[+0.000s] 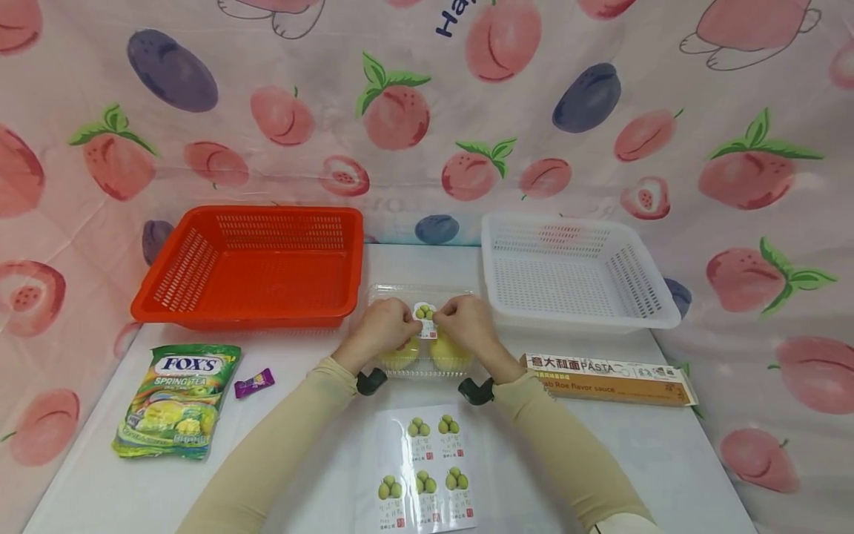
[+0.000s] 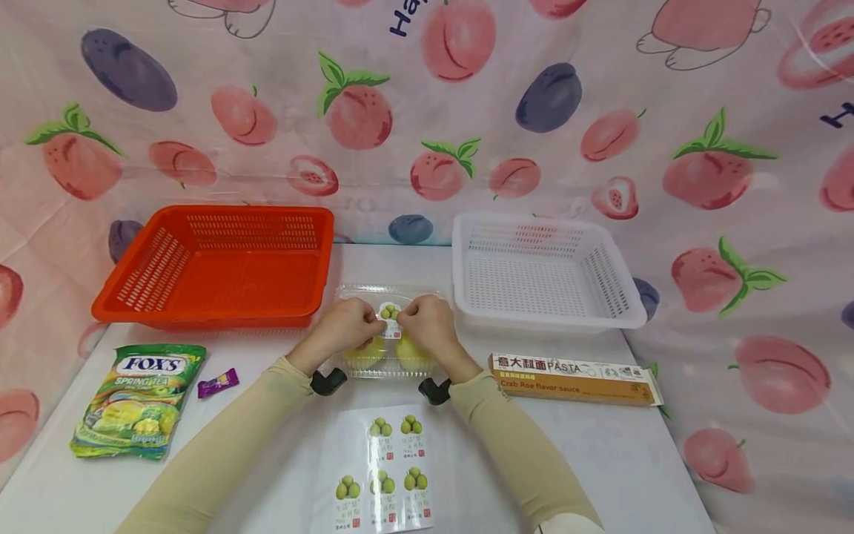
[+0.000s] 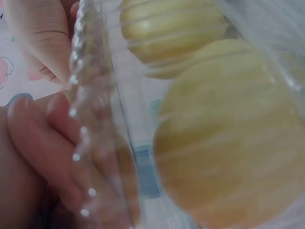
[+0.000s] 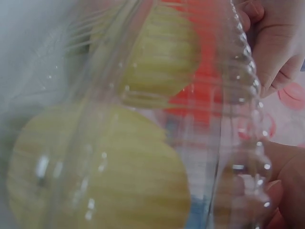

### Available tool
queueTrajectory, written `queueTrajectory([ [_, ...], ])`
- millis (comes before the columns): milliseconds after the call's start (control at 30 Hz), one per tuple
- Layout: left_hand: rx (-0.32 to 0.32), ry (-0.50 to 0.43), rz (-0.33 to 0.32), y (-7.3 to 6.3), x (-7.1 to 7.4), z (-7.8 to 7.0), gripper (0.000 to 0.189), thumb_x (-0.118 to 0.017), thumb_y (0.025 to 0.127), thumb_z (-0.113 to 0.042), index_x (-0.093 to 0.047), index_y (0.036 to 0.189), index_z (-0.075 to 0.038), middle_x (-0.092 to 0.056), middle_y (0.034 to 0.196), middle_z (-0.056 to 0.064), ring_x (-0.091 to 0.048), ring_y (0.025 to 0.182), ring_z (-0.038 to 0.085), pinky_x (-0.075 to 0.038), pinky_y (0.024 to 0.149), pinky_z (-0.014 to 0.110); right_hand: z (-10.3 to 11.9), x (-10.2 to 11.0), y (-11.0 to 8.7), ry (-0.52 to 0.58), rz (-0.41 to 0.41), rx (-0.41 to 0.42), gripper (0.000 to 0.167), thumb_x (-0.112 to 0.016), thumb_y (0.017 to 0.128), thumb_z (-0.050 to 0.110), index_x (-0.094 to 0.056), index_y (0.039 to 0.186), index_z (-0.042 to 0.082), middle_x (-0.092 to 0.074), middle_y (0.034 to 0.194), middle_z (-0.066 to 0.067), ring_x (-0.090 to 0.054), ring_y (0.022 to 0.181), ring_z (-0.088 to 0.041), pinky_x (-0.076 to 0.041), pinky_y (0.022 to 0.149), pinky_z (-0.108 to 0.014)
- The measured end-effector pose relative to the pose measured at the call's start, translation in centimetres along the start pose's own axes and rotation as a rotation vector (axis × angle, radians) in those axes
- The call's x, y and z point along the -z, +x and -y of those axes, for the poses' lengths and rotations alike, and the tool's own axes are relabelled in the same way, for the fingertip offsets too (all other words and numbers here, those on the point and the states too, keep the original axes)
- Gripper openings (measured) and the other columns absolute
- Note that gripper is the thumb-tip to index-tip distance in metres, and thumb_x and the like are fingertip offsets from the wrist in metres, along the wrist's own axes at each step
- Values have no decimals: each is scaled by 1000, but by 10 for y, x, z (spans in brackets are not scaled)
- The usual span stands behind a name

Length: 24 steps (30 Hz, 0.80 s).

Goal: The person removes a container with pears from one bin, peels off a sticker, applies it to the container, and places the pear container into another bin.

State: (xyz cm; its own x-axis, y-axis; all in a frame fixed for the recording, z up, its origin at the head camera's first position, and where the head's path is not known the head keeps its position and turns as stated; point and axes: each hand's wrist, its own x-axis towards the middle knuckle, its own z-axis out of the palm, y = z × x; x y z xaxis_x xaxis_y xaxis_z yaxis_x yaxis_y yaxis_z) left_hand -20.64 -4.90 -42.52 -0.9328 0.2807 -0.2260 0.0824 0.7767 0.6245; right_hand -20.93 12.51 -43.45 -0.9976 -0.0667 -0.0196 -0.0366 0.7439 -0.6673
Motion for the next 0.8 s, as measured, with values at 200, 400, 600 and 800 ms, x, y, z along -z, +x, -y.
queueTrajectory([
  [200,-1,17,-10,-1,0,0,33,-67,92,-28,-64,64,-11,-56,55,2,-53,53,17,-37,46,25,1,0,0,-53,-13,36,16,-76,83,17,-73,71,6,-64,68,0,-55,63,-15,-43,51,-24],
  [400,-15,45,-39,-1,-2,3,33,-69,92,-30,-64,64,-13,-56,55,1,-53,53,16,-37,46,26,-1,-2,0,-62,-26,44,24,-80,83,22,-67,71,6,-61,68,-1,-54,63,-17,-44,54,-26],
  [600,-26,48,-79,-5,1,6,26,-70,90,-30,-68,71,-13,-58,60,0,-54,58,17,-41,49,27,-5,-1,-1,-3,-44,49,22,-79,84,20,-62,81,5,-58,70,-3,-53,63,-17,-43,55,-28],
  [800,-77,-57,-202,-18,10,14,17,-68,92,-25,-73,87,-10,-62,73,0,-56,65,17,-48,55,28,-12,7,-10,174,-65,117,17,-71,90,19,-64,92,3,-57,68,-4,-52,56,-17,-43,48,-26],
])
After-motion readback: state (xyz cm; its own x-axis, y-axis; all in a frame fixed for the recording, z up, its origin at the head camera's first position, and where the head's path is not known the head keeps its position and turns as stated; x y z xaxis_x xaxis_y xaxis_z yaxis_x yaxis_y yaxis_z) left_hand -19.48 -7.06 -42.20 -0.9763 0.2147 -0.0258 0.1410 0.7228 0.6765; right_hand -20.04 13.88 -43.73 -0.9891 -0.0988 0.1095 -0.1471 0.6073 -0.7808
